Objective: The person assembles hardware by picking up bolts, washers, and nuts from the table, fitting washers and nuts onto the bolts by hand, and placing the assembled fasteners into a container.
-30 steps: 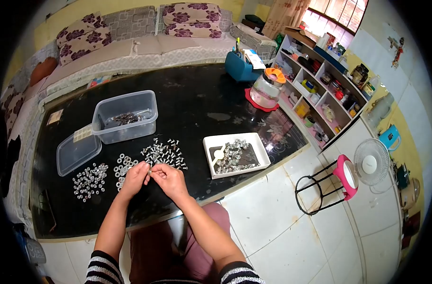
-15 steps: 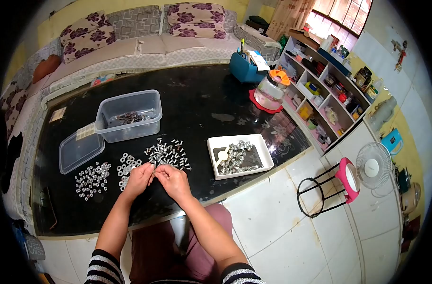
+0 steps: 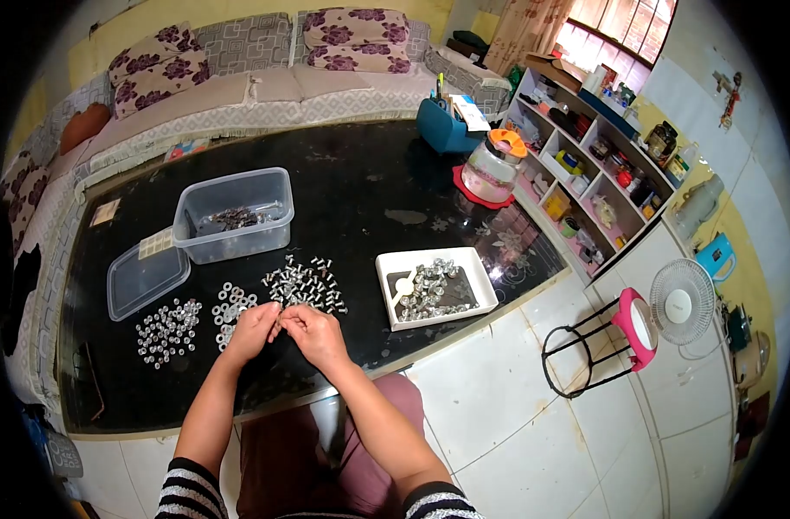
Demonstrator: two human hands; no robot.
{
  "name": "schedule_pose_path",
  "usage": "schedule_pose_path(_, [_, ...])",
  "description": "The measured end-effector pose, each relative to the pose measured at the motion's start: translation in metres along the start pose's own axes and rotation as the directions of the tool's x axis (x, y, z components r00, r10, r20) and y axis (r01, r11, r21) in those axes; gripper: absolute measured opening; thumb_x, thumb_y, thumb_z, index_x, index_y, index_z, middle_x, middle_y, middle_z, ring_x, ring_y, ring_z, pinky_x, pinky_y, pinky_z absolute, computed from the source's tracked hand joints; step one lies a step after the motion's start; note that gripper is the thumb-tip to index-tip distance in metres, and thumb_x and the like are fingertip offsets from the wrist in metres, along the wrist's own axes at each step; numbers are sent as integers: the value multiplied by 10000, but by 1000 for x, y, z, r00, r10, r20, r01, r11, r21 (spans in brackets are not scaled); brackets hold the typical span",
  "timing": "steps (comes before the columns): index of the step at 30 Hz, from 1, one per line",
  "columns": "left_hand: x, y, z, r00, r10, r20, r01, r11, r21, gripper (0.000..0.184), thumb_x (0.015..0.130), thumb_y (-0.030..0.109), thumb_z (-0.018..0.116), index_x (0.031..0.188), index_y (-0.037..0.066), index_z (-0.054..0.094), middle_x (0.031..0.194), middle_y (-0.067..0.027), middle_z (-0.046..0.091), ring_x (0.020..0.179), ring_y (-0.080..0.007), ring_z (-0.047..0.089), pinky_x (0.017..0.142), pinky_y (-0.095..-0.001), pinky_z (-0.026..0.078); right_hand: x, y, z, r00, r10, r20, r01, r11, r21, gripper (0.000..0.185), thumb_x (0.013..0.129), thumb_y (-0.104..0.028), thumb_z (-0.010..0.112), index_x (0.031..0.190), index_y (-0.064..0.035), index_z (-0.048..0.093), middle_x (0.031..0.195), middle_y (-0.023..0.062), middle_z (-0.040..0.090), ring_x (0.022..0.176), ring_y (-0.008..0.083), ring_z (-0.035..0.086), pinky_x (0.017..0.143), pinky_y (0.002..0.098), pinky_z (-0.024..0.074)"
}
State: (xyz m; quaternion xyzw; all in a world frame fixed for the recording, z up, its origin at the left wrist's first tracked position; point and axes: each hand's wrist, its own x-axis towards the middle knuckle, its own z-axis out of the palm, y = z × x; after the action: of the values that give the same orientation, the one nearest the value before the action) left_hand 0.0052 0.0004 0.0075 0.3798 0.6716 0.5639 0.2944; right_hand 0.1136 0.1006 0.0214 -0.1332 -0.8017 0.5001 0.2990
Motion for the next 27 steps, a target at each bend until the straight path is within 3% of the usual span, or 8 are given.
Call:
schedule_pose_path(2, [0, 0, 0, 999, -41, 2, 41, 999, 35, 266, 878, 267, 392, 746, 51, 472, 598, 2, 467, 509, -64, 418, 483, -193, 352, 0, 3, 1, 1000, -27, -9, 27, 1000, 2, 97, 740, -61, 606, 821, -8, 597, 701, 46, 606, 582, 77, 546, 538, 213, 442])
schedule_pose_path(4, [1, -2, 0, 999, 39, -25, -40, 999, -16, 288, 881, 270, 387, 712, 50, 466, 579, 1, 457, 498, -66, 414, 471, -198, 348, 1, 6, 0, 999, 44, 4, -44, 996, 80, 101, 742, -69, 595, 823, -9, 588, 727, 99, 605, 604, 154, 583, 558, 253, 464])
schedule_pose_path(16, [-1, 7, 2, 1000, 12, -28, -15, 994, -110, 289, 865, 257, 412, 671, 49, 464, 574, -1, 463, 493, -70, 428, 462, -204, 355, 2, 2, -3, 994, 104, 30, -107, 989, 102, 103, 742, -72, 599, 818, -3, 589, 715, 90, 601, 596, 138, 572, 546, 246, 457])
schedule_pose_path(19, [0, 1, -3, 999, -1, 35, 3, 998, -71, 271, 863, 254, 419, 693, 50, 475, 590, -1, 470, 500, -69, 429, 468, -202, 355, 1, 8, -1, 997, 72, 29, -74, 994, 78, 105, 741, -76, 601, 815, -3, 590, 710, 91, 599, 589, 134, 572, 539, 243, 457])
schedule_pose_path(22, [1, -5, -1, 998, -55, -21, 53, 993, -101, 259, 862, 245, 419, 705, 48, 481, 589, -1, 471, 502, -70, 428, 468, -202, 351, 1, 8, 0, 999, 51, 16, -52, 996, 66, 105, 740, -79, 603, 815, -5, 590, 708, 90, 598, 585, 131, 570, 536, 241, 456])
schedule_pose_path(27, [-1, 3, -2, 1000, 6, 16, -5, 996, -86, 270, 865, 259, 420, 711, 46, 483, 579, 2, 468, 507, -68, 433, 480, -201, 364, 1, 7, -2, 996, 86, 23, -88, 993, 80, 104, 740, -76, 602, 818, -7, 591, 709, 92, 600, 585, 138, 570, 538, 245, 457])
